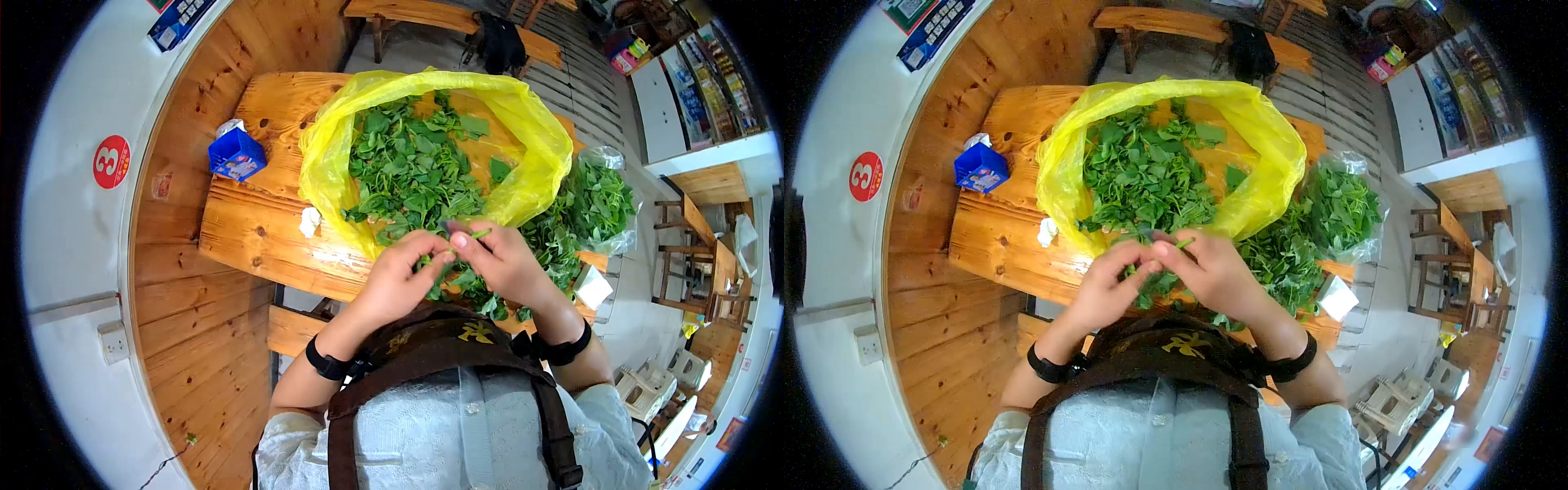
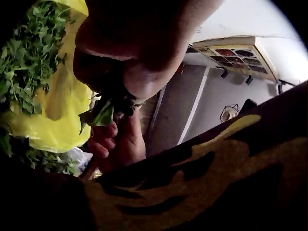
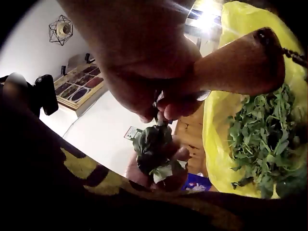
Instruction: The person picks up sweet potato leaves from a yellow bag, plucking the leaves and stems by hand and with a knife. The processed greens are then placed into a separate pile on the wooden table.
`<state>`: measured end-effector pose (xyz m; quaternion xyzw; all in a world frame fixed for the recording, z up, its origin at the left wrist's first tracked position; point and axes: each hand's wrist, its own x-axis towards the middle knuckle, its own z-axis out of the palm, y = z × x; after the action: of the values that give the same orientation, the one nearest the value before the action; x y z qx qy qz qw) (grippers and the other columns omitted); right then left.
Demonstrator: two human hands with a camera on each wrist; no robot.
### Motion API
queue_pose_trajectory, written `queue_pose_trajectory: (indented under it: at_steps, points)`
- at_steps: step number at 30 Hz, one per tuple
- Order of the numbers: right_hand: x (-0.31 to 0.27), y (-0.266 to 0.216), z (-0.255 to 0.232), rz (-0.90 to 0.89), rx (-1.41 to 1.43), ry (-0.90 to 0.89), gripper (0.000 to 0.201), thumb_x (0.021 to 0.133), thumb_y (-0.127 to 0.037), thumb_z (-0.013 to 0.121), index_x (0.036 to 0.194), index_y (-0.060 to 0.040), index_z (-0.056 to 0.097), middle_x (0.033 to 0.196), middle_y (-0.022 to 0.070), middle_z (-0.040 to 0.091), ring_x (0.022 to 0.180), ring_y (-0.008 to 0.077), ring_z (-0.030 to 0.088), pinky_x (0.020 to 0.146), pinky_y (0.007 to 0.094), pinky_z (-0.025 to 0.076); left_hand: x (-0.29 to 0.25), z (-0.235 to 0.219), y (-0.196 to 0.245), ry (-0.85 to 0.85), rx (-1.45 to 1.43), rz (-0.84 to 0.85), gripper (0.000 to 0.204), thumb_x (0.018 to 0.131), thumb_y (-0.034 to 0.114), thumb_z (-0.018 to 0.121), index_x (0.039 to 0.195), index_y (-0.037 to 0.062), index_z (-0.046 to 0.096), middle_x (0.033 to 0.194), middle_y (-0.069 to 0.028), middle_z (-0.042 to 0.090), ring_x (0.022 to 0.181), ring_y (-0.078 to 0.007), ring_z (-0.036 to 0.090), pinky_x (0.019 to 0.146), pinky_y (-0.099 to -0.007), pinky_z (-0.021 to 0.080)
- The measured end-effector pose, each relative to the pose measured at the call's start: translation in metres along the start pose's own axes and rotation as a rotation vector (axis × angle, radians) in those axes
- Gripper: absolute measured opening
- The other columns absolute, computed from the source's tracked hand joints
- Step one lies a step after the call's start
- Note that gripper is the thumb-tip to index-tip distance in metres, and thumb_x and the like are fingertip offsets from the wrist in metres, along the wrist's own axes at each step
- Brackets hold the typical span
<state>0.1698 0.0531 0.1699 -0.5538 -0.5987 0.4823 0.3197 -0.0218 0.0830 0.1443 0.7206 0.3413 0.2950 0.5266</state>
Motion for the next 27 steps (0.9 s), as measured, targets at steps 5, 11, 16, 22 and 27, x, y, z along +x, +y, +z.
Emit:
queue_pose_trajectory:
  at_steps: [5, 11, 16, 22, 27]
  points:
    - [-0.015, 0.007, -0.001, 0.563, 0.326, -0.491, 0.045, 0.099, -0.036, 0.05, 0.068, -0.0056, 0.058, 0.055, -0.0032, 0.048, 0.049, 0.0049, 0.043, 0.052, 0.0217, 0.04, -0.016, 0.0, -0.026, -0.063, 0.272, 0.339, 0.01, 0.08, 0.006, 0.066, 0.088, 0.0054, 0.06, 0.077, -0.0119, 0.052, 0.077, -0.0318, 0.055, 0.068, -0.0371, 0.045]
    - [-0.031, 0.059, -0.016, 0.347, -0.195, -0.42, 0.047, 0.086, -0.048, 0.067, 0.071, -0.0035, 0.062, 0.059, 0.0079, 0.055, 0.057, 0.0167, 0.056, 0.052, 0.0331, 0.044, -0.043, -0.026, -0.108, 0.32, 0.048, -0.208, 0.017, 0.086, 0.0, 0.059, 0.102, 0.002, 0.062, 0.089, -0.0078, 0.061, 0.083, -0.0209, 0.059, 0.076, -0.0328, 0.048]
    - [-0.002, 0.1, -0.042, 0.318, -0.802, -0.483, 0.036, 0.081, -0.042, 0.069, 0.085, -0.0068, 0.065, 0.08, 0.015, 0.064, 0.076, 0.0345, 0.063, 0.063, 0.0449, 0.048, -0.063, -0.045, -0.11, 0.462, -0.632, -0.51, 0.016, 0.091, -0.001, 0.054, 0.106, 0.0002, 0.058, 0.093, -0.0045, 0.059, 0.082, -0.0168, 0.062, 0.076, -0.0301, 0.054]
    - [0.063, 0.107, 0.027, 0.163, -0.645, -0.256, 0.031, 0.086, -0.037, 0.062, 0.082, -0.0068, 0.065, 0.078, 0.0143, 0.064, 0.076, 0.0347, 0.063, 0.064, 0.0463, 0.049, -0.069, -0.033, -0.107, 0.56, -0.737, -0.659, 0.014, 0.086, -0.004, 0.059, 0.098, 0.0045, 0.06, 0.092, -0.0032, 0.061, 0.078, -0.0113, 0.059, 0.063, -0.0221, 0.048]
    - [0.09, 0.112, 0.066, 0.216, -0.741, -0.356, 0.029, 0.085, -0.032, 0.065, 0.081, -0.0035, 0.066, 0.08, 0.0156, 0.066, 0.076, 0.0347, 0.064, 0.063, 0.0452, 0.051, -0.064, -0.036, -0.097, 0.565, -0.719, -0.732, 0.01, 0.087, 0.003, 0.063, 0.098, 0.0032, 0.064, 0.088, -0.0014, 0.063, 0.076, -0.008, 0.058, 0.059, -0.0203, 0.046]
